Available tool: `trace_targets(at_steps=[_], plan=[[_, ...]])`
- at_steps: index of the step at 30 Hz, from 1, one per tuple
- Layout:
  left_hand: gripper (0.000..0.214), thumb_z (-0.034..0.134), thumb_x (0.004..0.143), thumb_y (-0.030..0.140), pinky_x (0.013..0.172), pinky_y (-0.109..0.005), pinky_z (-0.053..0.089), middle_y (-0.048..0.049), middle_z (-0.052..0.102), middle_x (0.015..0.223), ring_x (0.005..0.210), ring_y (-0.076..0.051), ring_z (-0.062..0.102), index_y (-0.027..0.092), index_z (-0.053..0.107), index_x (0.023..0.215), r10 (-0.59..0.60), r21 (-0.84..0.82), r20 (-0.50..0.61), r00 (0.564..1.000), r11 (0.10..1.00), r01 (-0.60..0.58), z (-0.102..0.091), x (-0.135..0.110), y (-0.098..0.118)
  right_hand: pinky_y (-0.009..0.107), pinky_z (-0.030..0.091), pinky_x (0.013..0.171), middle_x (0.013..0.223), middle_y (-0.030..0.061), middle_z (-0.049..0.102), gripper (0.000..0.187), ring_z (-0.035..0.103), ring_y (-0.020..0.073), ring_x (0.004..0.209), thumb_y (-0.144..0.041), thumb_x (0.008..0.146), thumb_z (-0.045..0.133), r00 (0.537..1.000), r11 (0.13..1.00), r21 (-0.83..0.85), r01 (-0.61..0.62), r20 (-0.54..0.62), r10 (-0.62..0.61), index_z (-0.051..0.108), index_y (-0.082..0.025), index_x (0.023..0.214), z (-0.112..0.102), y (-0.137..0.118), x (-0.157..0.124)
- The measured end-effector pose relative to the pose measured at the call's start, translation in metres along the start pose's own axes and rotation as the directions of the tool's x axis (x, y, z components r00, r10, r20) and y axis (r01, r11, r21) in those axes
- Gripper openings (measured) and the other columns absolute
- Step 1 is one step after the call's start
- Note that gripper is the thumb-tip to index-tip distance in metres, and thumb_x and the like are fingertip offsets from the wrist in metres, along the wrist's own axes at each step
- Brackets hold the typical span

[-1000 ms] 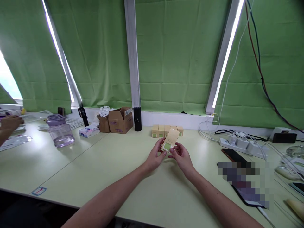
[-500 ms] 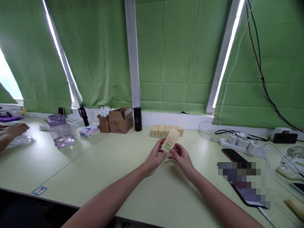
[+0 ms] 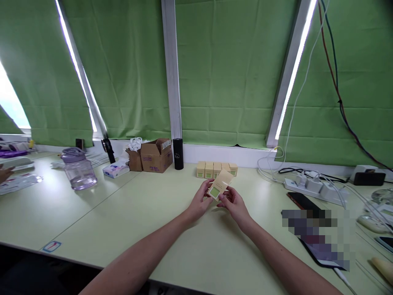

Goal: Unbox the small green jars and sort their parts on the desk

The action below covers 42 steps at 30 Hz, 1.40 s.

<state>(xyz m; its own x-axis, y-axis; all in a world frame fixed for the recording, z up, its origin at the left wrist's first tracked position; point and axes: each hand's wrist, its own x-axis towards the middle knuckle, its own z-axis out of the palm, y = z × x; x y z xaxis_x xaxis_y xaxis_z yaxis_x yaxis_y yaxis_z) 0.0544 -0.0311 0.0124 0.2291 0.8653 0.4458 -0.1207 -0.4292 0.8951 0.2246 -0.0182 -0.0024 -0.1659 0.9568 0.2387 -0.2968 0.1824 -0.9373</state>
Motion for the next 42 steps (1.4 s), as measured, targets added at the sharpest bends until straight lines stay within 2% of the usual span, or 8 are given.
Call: trace_targets(at_steps=[8, 15, 18, 20, 23, 28, 34, 42], plan=[[0.058, 0.066, 0.088, 0.025, 0.101, -0.041, 0.048, -0.0108, 0.061, 0.136, 0.124, -0.028, 0.060, 0.028, 0.047, 0.142, -0.041, -0.005, 0.010, 0.999, 0.999, 0.041, 0.0004, -0.0019, 0.0005, 0.040, 0.065, 0.075, 0.094, 0.0039, 0.072, 0.067, 0.073, 0.0237, 0.089, -0.050, 0.068, 0.089, 0.999, 0.999, 0.022, -0.042, -0.026, 0.043, 0.056, -0.022, 0.119, 0.0008, -0.0011, -0.0001], [0.070, 0.063, 0.075, 0.009, 0.092, -0.036, 0.051, -0.0110, 0.062, 0.135, 0.120, -0.028, 0.061, 0.026, 0.045, 0.141, -0.020, 0.052, 0.016, 1.000, 0.998, 0.019, -0.0002, -0.0009, -0.0027, 0.040, 0.065, 0.077, 0.083, 0.0017, 0.072, 0.065, 0.073, 0.0217, 0.079, -0.052, 0.070, 0.090, 0.993, 0.987, 0.123, -0.106, -0.033, 0.111, 0.058, -0.020, 0.116, -0.0018, 0.0005, 0.0016], [0.068, 0.061, 0.080, 0.011, 0.091, -0.036, 0.052, -0.0114, 0.063, 0.134, 0.117, -0.026, 0.063, 0.025, 0.042, 0.144, -0.022, 0.107, -0.014, 1.000, 0.994, 0.024, 0.0022, -0.0021, 0.0020, 0.039, 0.065, 0.075, 0.085, 0.0027, 0.073, 0.064, 0.073, 0.0211, 0.079, -0.052, 0.069, 0.091, 0.994, 0.980, 0.170, -0.102, -0.028, 0.108, 0.059, -0.020, 0.115, -0.0021, 0.0012, 0.0022], [0.063, 0.063, 0.083, 0.014, 0.093, -0.037, 0.051, -0.0113, 0.063, 0.134, 0.116, -0.026, 0.063, 0.025, 0.044, 0.142, 0.010, 0.214, -0.048, 0.999, 0.977, 0.000, 0.0035, -0.0031, 0.0049, 0.039, 0.065, 0.073, 0.088, 0.0036, 0.074, 0.064, 0.073, 0.0214, 0.079, -0.051, 0.069, 0.091, 0.994, 0.977, 0.193, -0.092, -0.031, 0.100, 0.060, -0.020, 0.115, -0.0025, 0.0012, 0.0028], [0.054, 0.069, 0.083, 0.020, 0.095, -0.038, 0.049, -0.0103, 0.064, 0.132, 0.113, -0.025, 0.062, 0.024, 0.050, 0.134, 0.072, 0.394, -0.120, 0.990, 0.919, -0.019, 0.0033, -0.0034, 0.0056, 0.038, 0.065, 0.072, 0.089, 0.0038, 0.074, 0.063, 0.073, 0.0213, 0.080, -0.049, 0.068, 0.092, 0.995, 0.976, 0.202, -0.082, -0.046, 0.093, 0.061, -0.020, 0.115, -0.0035, 0.0003, 0.0036], [0.037, 0.066, 0.087, 0.023, 0.091, -0.038, 0.049, -0.0089, 0.067, 0.123, 0.105, -0.023, 0.063, 0.022, 0.056, 0.122, 0.123, 0.525, -0.171, 0.978, 0.851, -0.016, 0.0012, -0.0021, 0.0021, 0.035, 0.065, 0.071, 0.090, 0.0042, 0.074, 0.061, 0.072, 0.0208, 0.083, -0.048, 0.069, 0.092, 0.995, 0.977, 0.196, -0.080, -0.047, 0.091, 0.062, -0.020, 0.114, -0.0041, -0.0025, 0.0026], [0.030, 0.057, 0.095, 0.026, 0.090, -0.038, 0.051, -0.0095, 0.069, 0.121, 0.106, -0.024, 0.064, 0.022, 0.059, 0.124, 0.159, 0.587, -0.093, 0.983, 0.806, -0.074, -0.0002, -0.0022, 0.0027, 0.033, 0.063, 0.070, 0.097, 0.0060, 0.074, 0.051, 0.070, 0.0223, 0.090, -0.049, 0.072, 0.089, 0.999, 0.982, 0.184, -0.046, -0.018, 0.050, 0.068, -0.019, 0.107, -0.0041, -0.0046, 0.0023], [0.028, 0.047, 0.100, 0.026, 0.089, -0.037, 0.054, -0.0118, 0.070, 0.124, 0.109, -0.024, 0.068, 0.021, 0.058, 0.124, 0.154, 0.547, -0.124, 0.980, 0.835, -0.062, -0.0042, -0.0020, -0.0027, 0.030, 0.061, 0.064, 0.106, 0.0079, 0.072, 0.053, 0.067, 0.0229, 0.093, -0.052, 0.071, 0.089, 0.998, 0.982, 0.182, -0.046, -0.026, 0.052, 0.067, -0.021, 0.108, -0.0043, -0.0026, 0.0042]])
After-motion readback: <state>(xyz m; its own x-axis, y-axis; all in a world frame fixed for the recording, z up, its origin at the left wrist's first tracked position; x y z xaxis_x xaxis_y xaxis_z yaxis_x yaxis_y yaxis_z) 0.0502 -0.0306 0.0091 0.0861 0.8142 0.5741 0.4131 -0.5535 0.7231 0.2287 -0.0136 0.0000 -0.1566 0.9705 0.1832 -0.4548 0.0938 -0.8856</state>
